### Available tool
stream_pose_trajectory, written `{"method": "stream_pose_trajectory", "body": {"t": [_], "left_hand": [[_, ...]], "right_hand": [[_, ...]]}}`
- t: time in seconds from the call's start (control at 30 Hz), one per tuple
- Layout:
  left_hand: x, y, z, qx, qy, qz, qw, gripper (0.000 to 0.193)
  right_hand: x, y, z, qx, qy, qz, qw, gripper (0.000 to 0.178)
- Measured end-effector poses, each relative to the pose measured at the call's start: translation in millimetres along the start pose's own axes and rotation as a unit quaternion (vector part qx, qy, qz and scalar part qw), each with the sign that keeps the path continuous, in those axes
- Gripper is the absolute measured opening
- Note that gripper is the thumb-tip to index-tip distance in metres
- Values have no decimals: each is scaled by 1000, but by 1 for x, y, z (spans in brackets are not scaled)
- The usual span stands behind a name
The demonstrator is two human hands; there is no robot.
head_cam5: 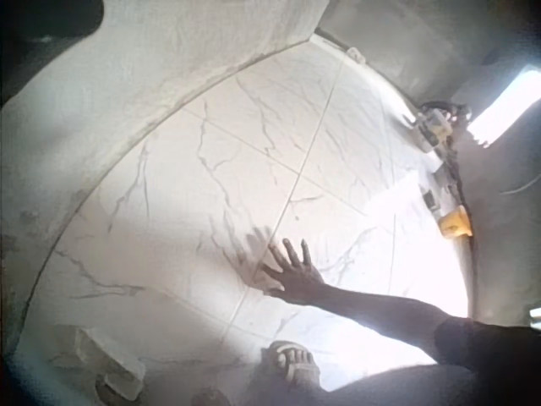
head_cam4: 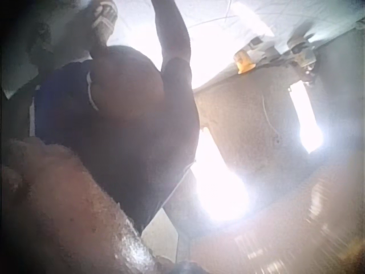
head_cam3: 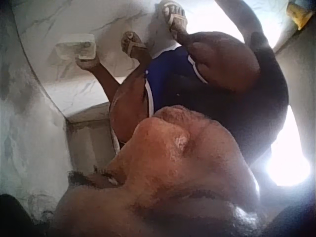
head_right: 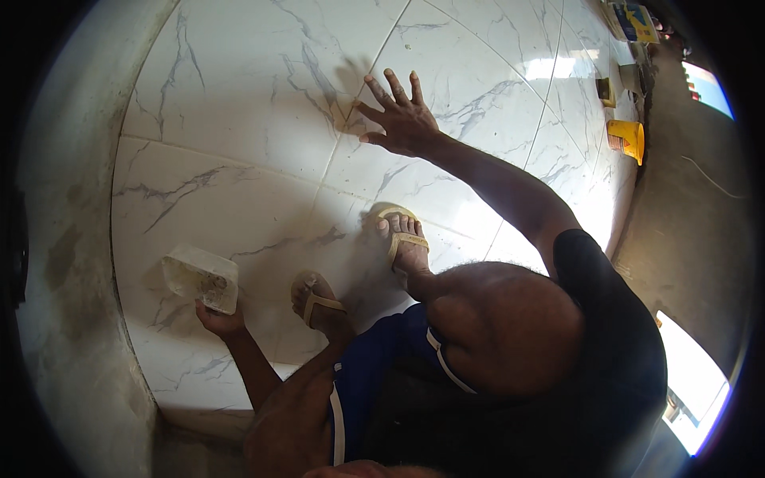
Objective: The person scoops paste from a plastic container and applies it onto wall tile joints using a putty knife, then smooths the seams by hand.
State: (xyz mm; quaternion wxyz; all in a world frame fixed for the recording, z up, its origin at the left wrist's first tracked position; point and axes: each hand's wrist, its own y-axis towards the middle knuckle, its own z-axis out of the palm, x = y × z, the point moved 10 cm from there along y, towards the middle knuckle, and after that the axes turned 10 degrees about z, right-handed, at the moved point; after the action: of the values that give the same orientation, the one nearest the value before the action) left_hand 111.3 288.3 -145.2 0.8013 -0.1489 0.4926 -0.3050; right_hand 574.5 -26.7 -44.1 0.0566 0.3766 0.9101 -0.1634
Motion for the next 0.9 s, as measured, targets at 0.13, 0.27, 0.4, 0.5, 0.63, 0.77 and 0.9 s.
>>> {"method": "stream_pose_trajectory", "body": {"t": [0.13,0.27,0.4,0.5,0.63,0.77,0.9], "left_hand": [[1,-1,1,-9,-9,-4,1000,70],[-4,-4,1,-16,13,8,1000,72],[-2,-1,2,-25,19,5,999,72],[-2,0,-1,-9,14,11,1000,73],[-1,0,-4,-14,13,12,1000,73],[-1,0,-2,5,-20,6,1000,67],[0,1,0,6,2,5,1000,75]], "right_hand": [[18,-8,3,9,18,-54,998,71],[1,-2,6,10,31,-21,999,73],[11,-11,13,3,27,-39,999,75],[59,-39,8,57,96,-144,983,77],[100,-56,13,101,103,-203,968,82],[104,-51,6,115,93,-200,969,76],[82,-40,8,121,58,-152,979,72]]}}
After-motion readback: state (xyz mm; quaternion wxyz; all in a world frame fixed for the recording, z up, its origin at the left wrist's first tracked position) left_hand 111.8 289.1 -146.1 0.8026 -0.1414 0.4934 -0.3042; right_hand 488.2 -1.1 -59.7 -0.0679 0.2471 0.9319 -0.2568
